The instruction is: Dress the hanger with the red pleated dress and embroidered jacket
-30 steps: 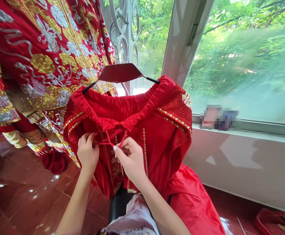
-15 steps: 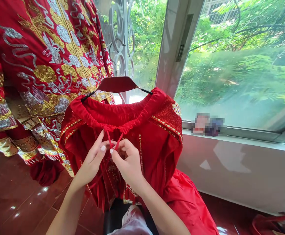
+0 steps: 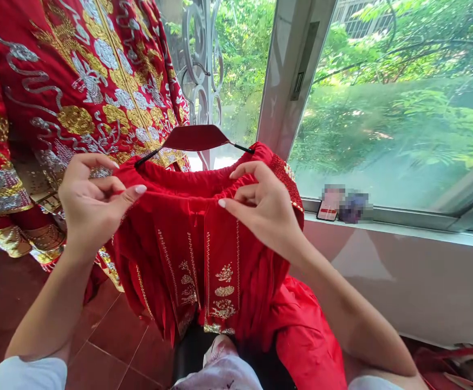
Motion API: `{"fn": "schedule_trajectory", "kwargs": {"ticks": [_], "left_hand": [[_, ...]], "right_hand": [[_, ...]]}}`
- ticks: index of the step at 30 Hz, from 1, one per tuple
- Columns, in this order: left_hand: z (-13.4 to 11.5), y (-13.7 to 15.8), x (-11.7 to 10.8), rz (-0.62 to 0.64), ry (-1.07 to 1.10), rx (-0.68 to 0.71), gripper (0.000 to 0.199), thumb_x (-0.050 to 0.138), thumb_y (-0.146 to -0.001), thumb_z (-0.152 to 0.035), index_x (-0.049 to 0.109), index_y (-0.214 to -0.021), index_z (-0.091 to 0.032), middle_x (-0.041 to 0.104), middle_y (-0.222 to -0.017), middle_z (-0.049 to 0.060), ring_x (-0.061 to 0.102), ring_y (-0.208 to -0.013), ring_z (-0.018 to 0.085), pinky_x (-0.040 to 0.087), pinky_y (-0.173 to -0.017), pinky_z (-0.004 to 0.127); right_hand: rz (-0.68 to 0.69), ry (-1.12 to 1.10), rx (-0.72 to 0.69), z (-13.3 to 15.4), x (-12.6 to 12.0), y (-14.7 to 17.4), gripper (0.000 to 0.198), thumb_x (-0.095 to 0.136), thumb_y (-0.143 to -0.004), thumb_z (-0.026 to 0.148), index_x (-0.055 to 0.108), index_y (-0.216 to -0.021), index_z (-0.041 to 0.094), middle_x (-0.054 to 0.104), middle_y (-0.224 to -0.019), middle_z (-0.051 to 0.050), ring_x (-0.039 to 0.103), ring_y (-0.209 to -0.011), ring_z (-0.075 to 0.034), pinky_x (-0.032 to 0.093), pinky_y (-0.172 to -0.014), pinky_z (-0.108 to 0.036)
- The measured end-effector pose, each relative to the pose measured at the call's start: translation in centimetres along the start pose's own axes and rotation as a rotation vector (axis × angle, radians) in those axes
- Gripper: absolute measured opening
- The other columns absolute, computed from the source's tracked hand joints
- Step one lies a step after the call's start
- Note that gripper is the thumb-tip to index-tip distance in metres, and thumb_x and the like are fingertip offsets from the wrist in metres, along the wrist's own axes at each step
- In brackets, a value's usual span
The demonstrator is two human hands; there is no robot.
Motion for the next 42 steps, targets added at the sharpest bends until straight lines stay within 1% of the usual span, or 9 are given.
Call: {"fn": "schedule_trajectory", "kwargs": {"ticks": [5, 9, 12, 16, 19, 23, 30, 35, 42], "left_hand": [[4.5, -0.8, -4.0, -0.141, -0.205, -0.043, 0.030, 0.071, -0.071, -0.022, 0.042, -0.080, -0.024, 0.043, -0.049, -0.011, 0.034, -0.039, 0.006, 0.024, -0.042, 0.023], [6.0, 0.5, -4.9, -0.163, -0.405, -0.011, 0.021, 0.066, -0.077, -0.028, 0.047, -0.074, -0.022, 0.041, -0.051, -0.009, 0.034, -0.042, 0.007, 0.028, -0.045, 0.023], [4.7, 1.4, -4.1, -0.082, -0.640, 0.126, 0.014, 0.065, -0.078, -0.033, 0.058, -0.078, -0.021, 0.046, -0.052, -0.007, 0.040, -0.044, 0.008, 0.031, -0.048, 0.023], [3.9, 2.0, -2.2, 0.180, -0.830, 0.252, 0.017, 0.060, -0.084, -0.039, 0.070, -0.087, -0.025, 0.065, -0.067, 0.000, 0.060, -0.062, 0.015, 0.037, -0.056, 0.024], [3.5, 2.0, -1.1, 0.304, -0.790, 0.282, 0.025, 0.050, -0.090, -0.033, 0.071, -0.083, -0.022, 0.069, -0.076, 0.003, 0.063, -0.072, 0.018, 0.044, -0.065, 0.027], [2.0, 1.9, -0.8, 0.200, -0.617, 0.199, 0.022, 0.050, -0.089, -0.025, 0.071, -0.088, -0.019, 0.071, -0.089, 0.005, 0.064, -0.081, 0.017, 0.048, -0.078, 0.029], [2.6, 1.5, 1.1, 0.216, -0.192, -0.158, 0.022, 0.057, -0.081, -0.022, 0.069, -0.099, -0.019, 0.054, -0.062, -0.003, 0.043, -0.048, 0.008, 0.034, -0.045, 0.021], [1.7, 0.5, 2.1, 0.072, -0.085, -0.091, 0.011, 0.069, -0.072, -0.024, 0.062, -0.079, -0.020, 0.033, -0.052, -0.007, 0.027, -0.046, 0.007, 0.024, -0.043, 0.022], [2.9, -0.2, 1.6, 0.039, -0.077, -0.090, 0.015, 0.070, -0.071, -0.021, 0.056, -0.068, -0.019, 0.043, -0.056, -0.005, 0.029, -0.048, 0.006, 0.022, -0.043, 0.022]], "right_hand": [[-0.099, -0.046, 0.061, -4.4, -3.4, -1.6, 0.035, 0.075, -0.067, 0.033, 0.045, -0.083, 0.023, 0.041, -0.046, 0.009, 0.029, -0.041, -0.007, 0.017, -0.044, -0.024], [-0.130, 0.118, -0.007, -5.8, -3.2, -1.7, 0.023, 0.070, -0.073, 0.034, 0.057, -0.087, 0.022, 0.033, -0.043, 0.010, 0.026, -0.041, -0.007, 0.019, -0.046, -0.025], [-0.041, 0.323, -0.108, -4.6, -1.5, -1.5, 0.024, 0.064, -0.080, 0.034, 0.067, -0.100, 0.021, 0.036, -0.042, 0.009, 0.030, -0.042, -0.008, 0.024, -0.049, -0.025], [0.050, 0.489, -0.193, -2.9, -0.4, -1.4, 0.018, 0.060, -0.083, 0.032, 0.074, -0.082, 0.021, 0.067, -0.064, -0.001, 0.052, -0.053, -0.012, 0.037, -0.054, -0.027], [0.129, 0.523, -0.217, -2.4, 0.3, -1.7, 0.018, 0.059, -0.081, 0.025, 0.074, -0.073, 0.020, 0.072, -0.077, -0.004, 0.062, -0.065, -0.016, 0.044, -0.061, -0.029], [0.129, 0.435, -0.087, -3.4, 0.7, -2.8, 0.012, 0.061, -0.073, 0.017, 0.069, -0.064, 0.017, 0.068, -0.064, -0.004, 0.061, -0.059, -0.016, 0.044, -0.056, -0.028], [-0.003, -0.091, 0.225, -5.1, 1.3, -3.5, 0.009, 0.053, -0.070, 0.009, 0.054, -0.073, 0.018, 0.053, -0.052, 0.003, 0.045, -0.047, -0.007, 0.033, -0.046, -0.022], [-0.018, -0.046, 0.106, -3.5, 2.4, -3.2, 0.014, 0.062, -0.078, 0.032, 0.056, -0.077, 0.019, 0.034, -0.046, 0.009, 0.025, -0.043, -0.005, 0.019, -0.045, -0.023], [0.129, 0.264, -0.020, -2.8, 1.8, -2.9, 0.013, 0.062, -0.079, 0.032, 0.064, -0.081, 0.019, 0.031, -0.040, 0.010, 0.024, -0.041, -0.007, 0.020, -0.048, -0.025]]}}
Point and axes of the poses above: each hand's wrist, its own y-axis away from the middle knuckle, its own x-axis out of the palm, z = x × y, the point moved 8 cm from there along -y, towards the middle knuckle
